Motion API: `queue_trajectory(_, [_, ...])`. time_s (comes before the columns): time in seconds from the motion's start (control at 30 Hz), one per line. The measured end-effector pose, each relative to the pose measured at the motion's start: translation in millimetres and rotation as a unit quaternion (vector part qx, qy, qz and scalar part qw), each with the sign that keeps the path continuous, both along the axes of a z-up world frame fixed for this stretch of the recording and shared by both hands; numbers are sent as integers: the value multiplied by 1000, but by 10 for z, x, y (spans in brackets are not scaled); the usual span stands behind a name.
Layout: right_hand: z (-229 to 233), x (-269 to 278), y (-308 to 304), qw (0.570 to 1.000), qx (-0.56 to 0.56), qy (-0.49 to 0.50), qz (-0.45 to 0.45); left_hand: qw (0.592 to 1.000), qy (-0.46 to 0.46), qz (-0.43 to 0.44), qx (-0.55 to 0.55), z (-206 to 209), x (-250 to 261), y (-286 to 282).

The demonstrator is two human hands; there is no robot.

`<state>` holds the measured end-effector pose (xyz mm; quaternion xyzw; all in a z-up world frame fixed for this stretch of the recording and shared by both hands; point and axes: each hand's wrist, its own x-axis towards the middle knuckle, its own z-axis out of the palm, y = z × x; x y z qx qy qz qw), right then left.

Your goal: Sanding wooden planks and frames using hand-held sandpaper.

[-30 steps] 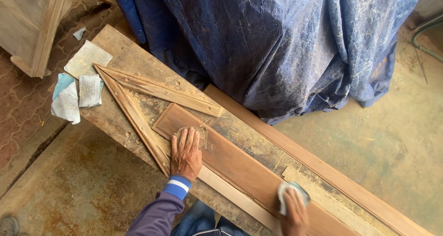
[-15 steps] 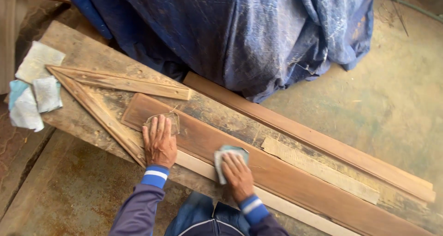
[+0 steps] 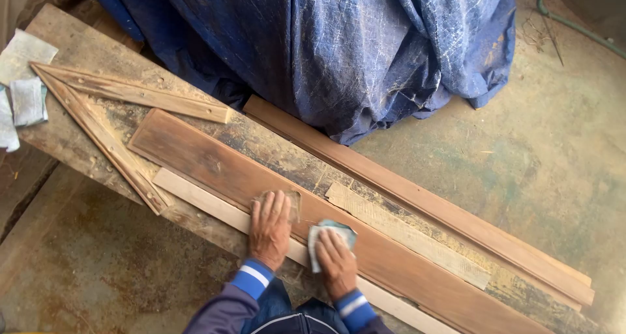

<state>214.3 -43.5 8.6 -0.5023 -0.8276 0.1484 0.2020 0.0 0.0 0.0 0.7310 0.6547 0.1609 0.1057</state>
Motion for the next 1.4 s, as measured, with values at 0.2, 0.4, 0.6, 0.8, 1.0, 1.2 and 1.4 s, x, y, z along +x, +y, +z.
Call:
queue_trajectory(0.2, [214,1287,-154,987,11,-28,156,990,-30,128,47,-253,616,-357])
queue_trajectory(0.4, [-182,2372,-626,983,42,-52,169,988,-10,147,48,-255,681,-358])
queue_trajectory(0.6, [77,874,264,959,-31,11,280,987,-16,154,41,-134,712,-341])
queue_trajectory(0.8, [-203,1587,-61,960,8,-96,263,997,-5,71,30,-374,381,-392])
queue_trajectory(1.0, [-401,2168,-260,974,20,-27,225,972,35,232,11,-274,212,-310])
queue_trajectory(1.2, [-28,269,550,958,-13,3,288,973,13,231,24,-301,210,-319])
queue_trajectory(1.4, [128,-258,713,961,-20,11,275,969,7,236,67,-292,183,-346])
